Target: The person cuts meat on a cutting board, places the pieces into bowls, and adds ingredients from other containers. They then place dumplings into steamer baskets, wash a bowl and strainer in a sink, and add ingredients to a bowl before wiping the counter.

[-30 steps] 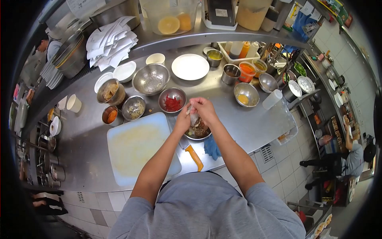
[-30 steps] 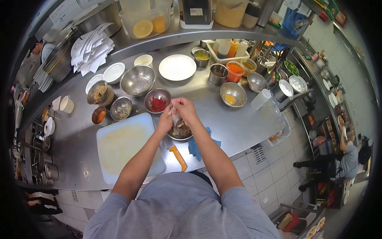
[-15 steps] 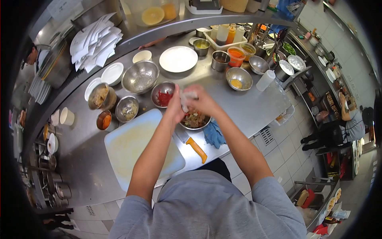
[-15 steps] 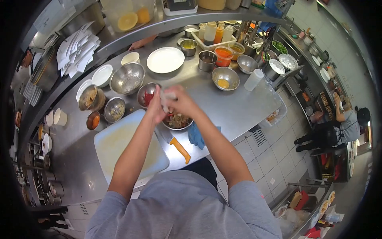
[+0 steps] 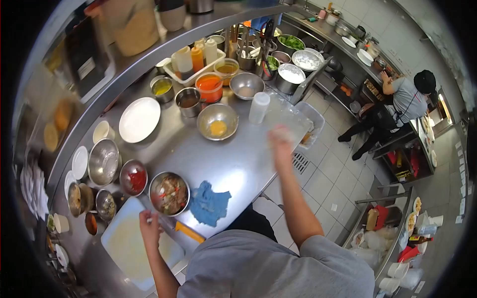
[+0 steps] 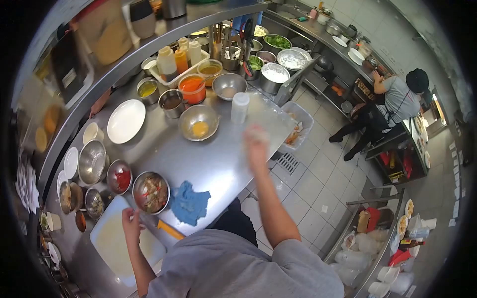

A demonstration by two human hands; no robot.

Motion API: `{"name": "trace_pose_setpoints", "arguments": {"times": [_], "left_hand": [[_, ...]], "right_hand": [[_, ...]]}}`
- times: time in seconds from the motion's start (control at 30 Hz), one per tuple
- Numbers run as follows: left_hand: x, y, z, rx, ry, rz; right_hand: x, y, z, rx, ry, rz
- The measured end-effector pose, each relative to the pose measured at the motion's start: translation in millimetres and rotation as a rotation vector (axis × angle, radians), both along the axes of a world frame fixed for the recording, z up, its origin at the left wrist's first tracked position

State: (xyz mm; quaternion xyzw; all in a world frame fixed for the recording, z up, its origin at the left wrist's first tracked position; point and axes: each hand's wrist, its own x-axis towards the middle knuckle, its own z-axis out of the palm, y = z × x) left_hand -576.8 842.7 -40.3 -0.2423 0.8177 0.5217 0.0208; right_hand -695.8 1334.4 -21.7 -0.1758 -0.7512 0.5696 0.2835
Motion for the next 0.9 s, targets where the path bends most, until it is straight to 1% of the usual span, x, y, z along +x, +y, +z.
{"name": "trace_pose_setpoints", "arguments": {"times": [0.03,0.07,0.1,0.13,0.17,0.2,0.23,0.27,0.3,0.33,0.37,0.43,0.47,0.5,0.57,0.6,0.67,0.7,0.73,0.77,0.8,0.83,0.87,0.9], "left_hand": [[-4.3,3.6,-3.1,-0.006,-0.002,0.011],[-5.1,6.3,-3.1,0.140,-0.111,0.081],[-2.5,7.7,-0.8,0.287,-0.213,0.167],[-3.8,10.3,-15.0,0.280,-0.191,0.142],[-11.4,23.8,-11.1,0.326,-0.215,0.174],[-16.9,32.8,-18.0,0.304,-0.182,0.239],[-21.4,34.7,-28.7,0.252,-0.142,0.214],[-26.8,38.7,-40.5,0.059,-0.067,0.242],[-32.9,50.4,-37.5,0.086,0.013,0.312],[-35.9,48.7,-44.1,0.088,-0.015,0.317],[-38.5,49.1,-46.2,0.079,-0.007,0.351],[-42.3,55.8,-48.9,0.359,0.065,0.353],[-48.0,66.7,-22.2,0.471,0.012,0.384],[-58.4,74.2,-5.0,0.462,0.013,0.384],[-83.2,79.2,16.1,0.709,0.088,0.448],[-99.5,70.4,16.9,0.704,0.076,0.435],[-141.3,48.2,14.3,0.756,0.173,0.291],[-165.9,45.8,25.1,0.812,0.224,0.267],[-191.7,38.1,28.1,0.764,0.239,0.300],[-224.7,21.3,20.3,0.823,0.253,0.318],[-260.0,-0.4,4.7,0.881,0.262,0.337],[-291.5,-22.5,-8.1,0.864,0.295,0.202],[-322.3,-34.4,-20.6,0.828,0.408,0.166],[-351.1,-16.8,0.3,0.765,0.468,0.237]], "right_hand": [[-18.4,57.8,2.6,-0.046,0.027,-0.129],[-35.6,112.0,9.8,-0.148,0.092,-0.196],[-56.7,153.8,22.0,-0.292,0.218,-0.282],[-80.2,226.4,-6.1,-0.092,0.102,-0.358],[-116.4,310.8,-59.9,0.011,0.030,-0.424],[-126.1,326.5,-56.4,-0.140,0.083,-0.340],[-127.1,332.6,-44.9,-0.251,-0.199,-0.284],[-151.4,404.6,-117.3,0.069,-0.437,-0.327],[-147.1,397.7,-121.6,-0.026,-0.484,-0.291],[-140.3,361.5,-101.5,-0.055,-0.450,-0.293],[-140.9,350.6,-110.0,0.027,-0.391,-0.292],[-131.4,339.1,-137.0,0.143,-0.226,-0.289],[-128.4,327.6,-150.4,0.174,-0.122,-0.291],[-125.0,306.9,-147.5,0.165,-0.124,-0.290],[-93.0,248.1,-127.4,-0.007,-0.046,-0.156],[-80.5,217.8,-116.6,-0.051,-0.052,-0.091],[-56.1,151.2,-91.4,-0.163,-0.094,0.071],[-43.5,116.8,-81.7,-0.232,-0.130,0.168],[-29.4,89.5,-83.3,-0.299,-0.187,0.292],[-12.7,57.9,-73.9,-0.290,-0.236,0.409],[1.9,38.2,-104.3,-0.237,-0.263,0.496],[14.3,13.2,-97.8,-0.177,-0.360,0.573],[23.3,-10.6,-93.6,-0.146,-0.378,0.624],[31.5,-28.7,-101.2,-0.138,-0.408,0.662]]}}
